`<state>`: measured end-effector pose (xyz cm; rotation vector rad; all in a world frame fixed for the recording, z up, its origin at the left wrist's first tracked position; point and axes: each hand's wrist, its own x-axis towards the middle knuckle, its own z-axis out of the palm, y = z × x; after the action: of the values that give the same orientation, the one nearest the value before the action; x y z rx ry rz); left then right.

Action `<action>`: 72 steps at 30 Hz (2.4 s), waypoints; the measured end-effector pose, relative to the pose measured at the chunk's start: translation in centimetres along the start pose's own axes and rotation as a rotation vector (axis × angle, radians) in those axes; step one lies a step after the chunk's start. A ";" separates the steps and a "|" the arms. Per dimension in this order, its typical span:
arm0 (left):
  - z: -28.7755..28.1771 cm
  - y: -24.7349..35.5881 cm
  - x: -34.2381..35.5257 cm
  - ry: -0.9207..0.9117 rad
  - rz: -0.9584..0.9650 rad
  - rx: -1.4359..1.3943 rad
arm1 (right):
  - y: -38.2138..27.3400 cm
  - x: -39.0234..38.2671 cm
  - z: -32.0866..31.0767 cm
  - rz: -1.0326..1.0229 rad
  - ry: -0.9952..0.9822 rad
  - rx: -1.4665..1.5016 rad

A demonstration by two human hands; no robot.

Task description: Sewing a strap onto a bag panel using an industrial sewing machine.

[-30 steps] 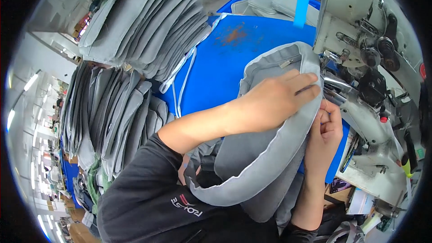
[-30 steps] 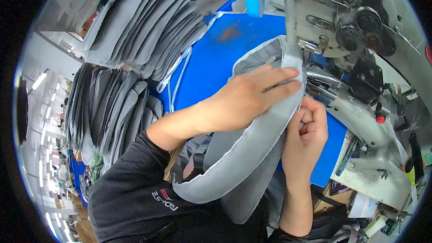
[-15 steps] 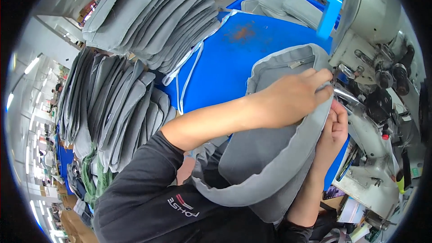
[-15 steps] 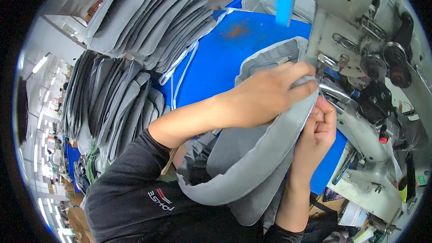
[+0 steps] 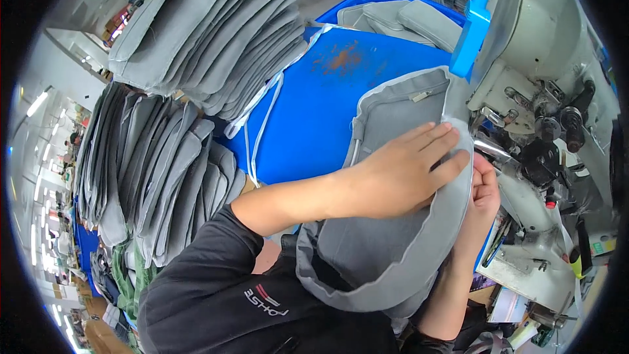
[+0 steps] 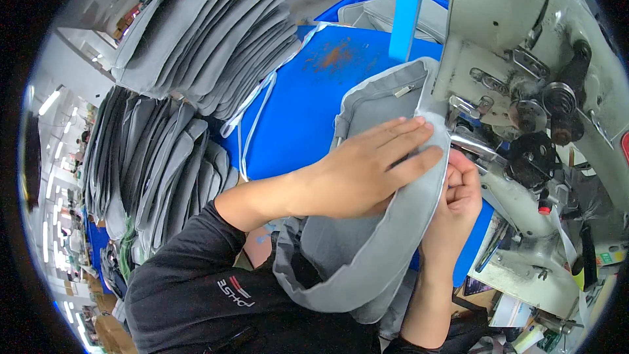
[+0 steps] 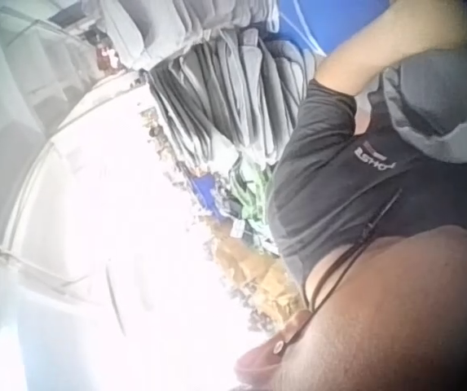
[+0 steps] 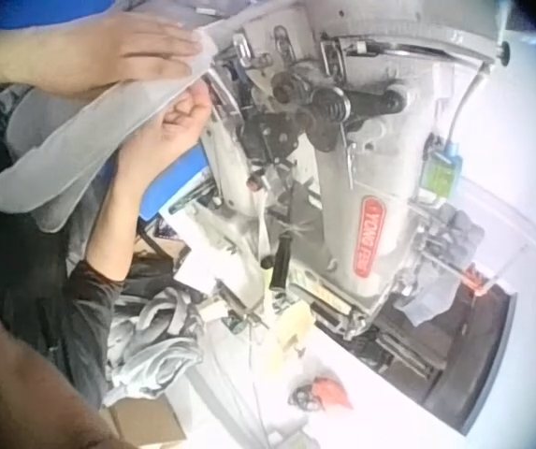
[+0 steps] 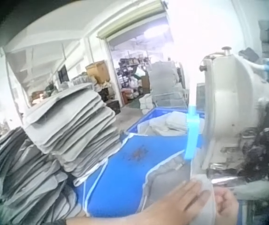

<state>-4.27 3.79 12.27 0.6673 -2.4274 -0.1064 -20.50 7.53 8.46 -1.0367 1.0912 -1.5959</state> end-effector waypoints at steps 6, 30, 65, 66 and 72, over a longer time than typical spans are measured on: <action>0.4 -1.3 -0.1 0.076 0.008 0.122 | -0.1 0.1 1.0 0.035 0.030 0.059; -1.0 1.3 0.1 0.041 -0.077 0.120 | -0.5 0.6 1.4 0.089 0.073 0.194; -1.0 -1.6 0.7 0.064 0.124 0.126 | 0.2 0.2 0.7 -0.024 -0.032 -0.061; -1.2 -1.8 0.6 0.063 0.133 0.108 | 0.4 0.3 0.8 -0.021 -0.014 -0.072; -1.2 -2.1 1.8 -0.025 0.084 0.233 | -0.2 1.3 1.1 -0.155 0.038 -0.322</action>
<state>-3.85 1.17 13.74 0.6668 -2.5111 0.2057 -19.81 6.12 9.14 -1.3355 1.3518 -1.5982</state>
